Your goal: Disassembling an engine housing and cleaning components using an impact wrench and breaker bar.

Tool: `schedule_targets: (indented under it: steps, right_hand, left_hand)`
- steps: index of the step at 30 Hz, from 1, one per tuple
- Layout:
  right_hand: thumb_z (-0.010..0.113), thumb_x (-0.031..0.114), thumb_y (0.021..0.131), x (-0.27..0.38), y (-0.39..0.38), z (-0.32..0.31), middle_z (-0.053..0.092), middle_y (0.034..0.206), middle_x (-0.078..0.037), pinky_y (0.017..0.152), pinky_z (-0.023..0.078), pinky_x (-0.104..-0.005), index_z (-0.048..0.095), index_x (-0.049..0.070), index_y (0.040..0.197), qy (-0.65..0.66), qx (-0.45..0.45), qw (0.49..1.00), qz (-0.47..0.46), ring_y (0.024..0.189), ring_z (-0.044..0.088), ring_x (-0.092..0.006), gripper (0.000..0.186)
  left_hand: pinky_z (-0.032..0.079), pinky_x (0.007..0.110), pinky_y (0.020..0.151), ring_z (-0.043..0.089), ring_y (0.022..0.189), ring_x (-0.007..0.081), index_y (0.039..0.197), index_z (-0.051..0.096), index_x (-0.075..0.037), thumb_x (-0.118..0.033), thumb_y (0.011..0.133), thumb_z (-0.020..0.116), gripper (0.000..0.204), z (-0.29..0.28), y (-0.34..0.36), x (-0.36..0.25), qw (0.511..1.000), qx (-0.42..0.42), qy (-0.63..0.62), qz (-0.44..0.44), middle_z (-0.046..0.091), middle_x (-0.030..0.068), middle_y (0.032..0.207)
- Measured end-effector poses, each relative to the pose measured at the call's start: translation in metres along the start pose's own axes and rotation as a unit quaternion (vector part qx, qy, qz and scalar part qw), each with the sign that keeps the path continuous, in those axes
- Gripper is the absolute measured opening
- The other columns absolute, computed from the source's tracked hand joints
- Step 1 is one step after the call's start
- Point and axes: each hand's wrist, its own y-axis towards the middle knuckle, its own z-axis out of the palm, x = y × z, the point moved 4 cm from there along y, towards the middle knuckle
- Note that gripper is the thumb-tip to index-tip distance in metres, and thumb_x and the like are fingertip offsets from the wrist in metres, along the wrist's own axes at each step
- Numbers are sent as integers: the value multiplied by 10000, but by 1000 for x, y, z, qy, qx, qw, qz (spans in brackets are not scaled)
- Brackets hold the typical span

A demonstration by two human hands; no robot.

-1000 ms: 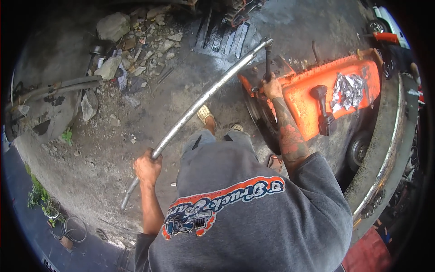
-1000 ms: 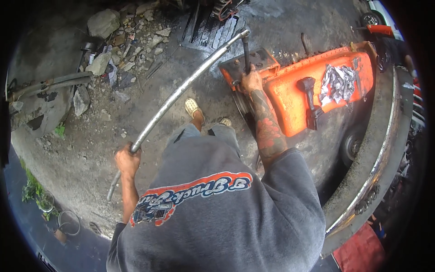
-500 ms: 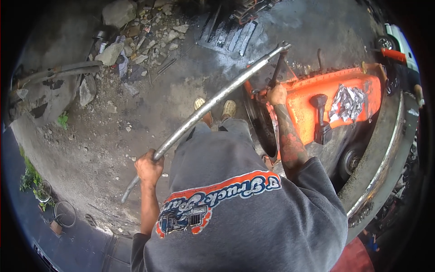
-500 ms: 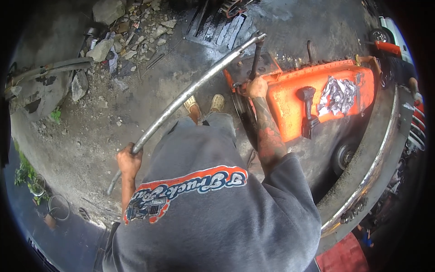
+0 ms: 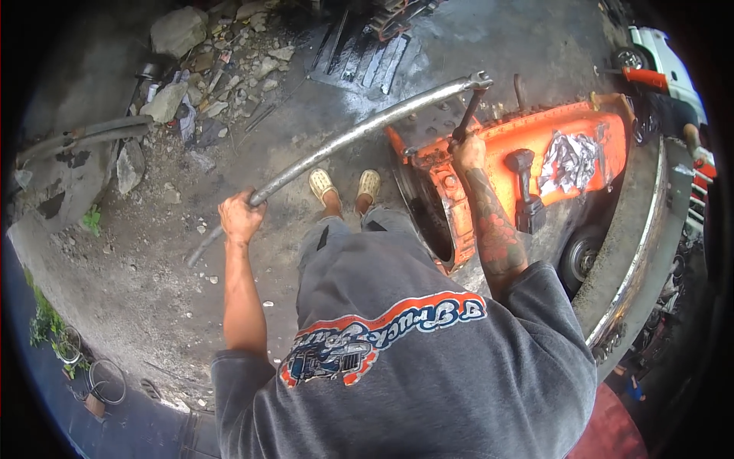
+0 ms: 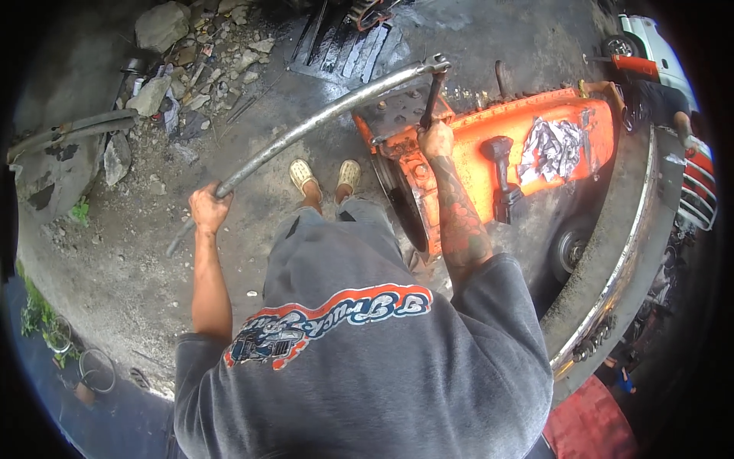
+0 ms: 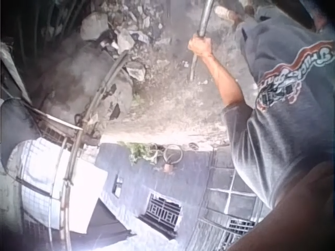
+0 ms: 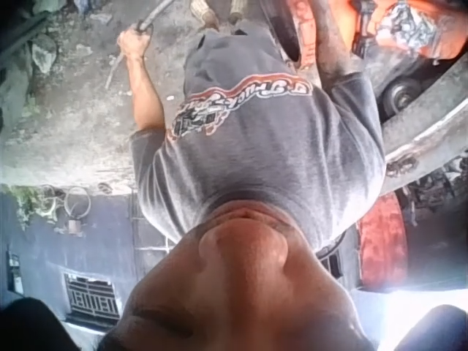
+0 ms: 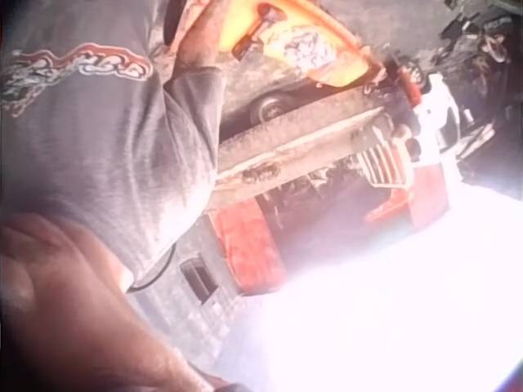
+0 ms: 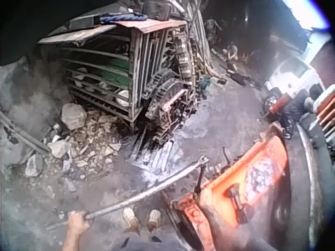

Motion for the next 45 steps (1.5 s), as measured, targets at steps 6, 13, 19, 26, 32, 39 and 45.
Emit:
schedule_targets:
  steps: [6,13,19,26,32,39,45]
  right_hand:
    - [696,193,773,-8,-15,12,680,820,-158,734,508,-421,648,67,918,3,-47,998,-45,806,658,-335,198]
    - [705,195,781,-4,-12,15,684,815,-150,726,515,-400,644,54,924,-49,-47,997,23,810,668,-315,209]
    - [691,201,816,0,-11,21,681,782,-142,682,509,-390,621,38,952,-38,-54,997,48,758,669,-292,223]
    - [739,265,794,0,-7,13,692,852,-155,689,514,-366,628,8,975,33,-29,991,130,752,676,-256,333]
    - [703,289,812,-31,-9,16,686,919,-184,808,488,-397,624,-21,980,23,-3,996,83,901,655,-314,361]
    - [494,318,912,60,18,-144,551,1268,-150,963,436,-409,486,3,1301,331,28,938,97,1147,548,-286,500]
    - [579,419,894,173,-7,-154,651,1126,-141,893,469,-352,585,37,1204,-5,220,961,-167,1050,620,-229,492]
  left_hand:
    - [507,420,689,645,726,334,860,702,-109,-207,643,687,239,18,40,14,998,14,-5,68,668,133,760]
    - [516,421,729,654,759,336,936,700,-117,-203,648,676,302,67,146,29,995,17,-17,99,674,152,808]
    - [419,431,958,601,1027,321,1137,639,-126,-150,710,577,432,125,266,11,997,-7,-20,70,656,155,1066]
    - [339,467,1009,541,1089,294,1005,650,-76,-137,645,651,365,146,296,-33,989,-49,-78,117,624,167,1012]
    - [321,477,1008,537,1120,292,1075,634,-145,-189,720,621,358,151,266,-14,989,-75,-37,126,641,58,1108]
    - [343,444,966,547,1069,300,1037,652,-123,-114,690,648,348,158,236,11,986,-65,-46,149,649,84,1061]
    - [350,441,970,547,1067,309,1046,644,-86,-101,671,625,376,159,238,12,979,-50,-69,186,645,99,1076]
